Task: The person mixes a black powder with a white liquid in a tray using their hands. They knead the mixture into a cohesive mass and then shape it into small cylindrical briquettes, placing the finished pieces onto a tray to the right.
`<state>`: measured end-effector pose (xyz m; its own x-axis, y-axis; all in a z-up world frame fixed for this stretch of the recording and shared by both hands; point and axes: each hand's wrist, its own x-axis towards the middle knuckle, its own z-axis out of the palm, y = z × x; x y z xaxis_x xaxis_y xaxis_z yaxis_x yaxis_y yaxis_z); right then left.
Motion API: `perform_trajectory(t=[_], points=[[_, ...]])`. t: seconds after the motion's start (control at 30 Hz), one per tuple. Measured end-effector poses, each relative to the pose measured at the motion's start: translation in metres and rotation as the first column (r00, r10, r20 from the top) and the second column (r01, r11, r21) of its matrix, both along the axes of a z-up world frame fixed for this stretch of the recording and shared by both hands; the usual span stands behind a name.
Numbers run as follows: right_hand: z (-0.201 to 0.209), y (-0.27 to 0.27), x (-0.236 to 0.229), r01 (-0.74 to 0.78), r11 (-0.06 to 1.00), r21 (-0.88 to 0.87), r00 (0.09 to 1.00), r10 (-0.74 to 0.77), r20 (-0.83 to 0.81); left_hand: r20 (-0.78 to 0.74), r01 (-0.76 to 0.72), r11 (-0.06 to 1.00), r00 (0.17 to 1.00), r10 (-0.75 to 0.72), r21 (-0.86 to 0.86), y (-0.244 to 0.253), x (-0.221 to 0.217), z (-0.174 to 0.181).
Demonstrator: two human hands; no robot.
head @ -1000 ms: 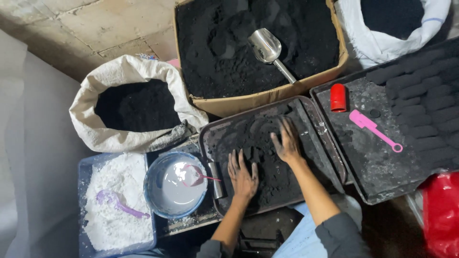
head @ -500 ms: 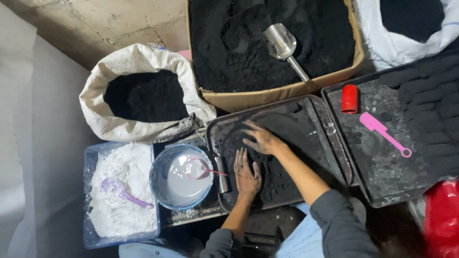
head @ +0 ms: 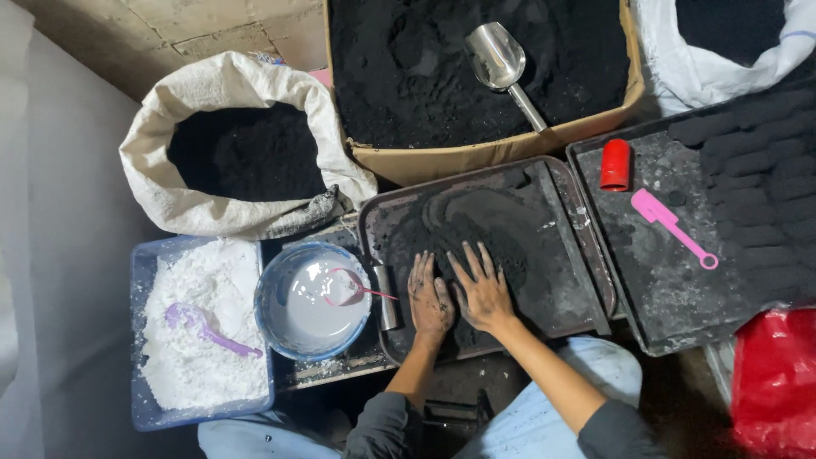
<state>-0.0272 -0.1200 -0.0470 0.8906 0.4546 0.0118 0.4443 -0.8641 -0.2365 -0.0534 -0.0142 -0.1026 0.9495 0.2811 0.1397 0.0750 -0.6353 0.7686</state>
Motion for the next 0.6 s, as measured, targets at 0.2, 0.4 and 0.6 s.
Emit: perform_trajectory(t=[0.2, 0.4, 0.6], points=[[-0.085, -0.008, 0.022, 0.102, 0.993, 0.062, 0.994, -0.103, 0.025, -0.023, -0.01, 0.998, 1.0, 0.012, 0.063, -0.006, 0.0, -0.013], [-0.061, -0.034, 0.077, 0.079, 0.88, 0.469, 0.907, -0.259, 0.333, -0.066, -0.026, 0.986, 0.997, 0.037, 0.164, -0.008, 0.003, -0.006], [-0.085, -0.054, 0.167, 0.624, 0.685, 0.375, 0.762, -0.64, -0.099, -0.11, -0.025, 0.985, 0.993, 0.044, 0.169, -0.009, 0.008, -0.01]])
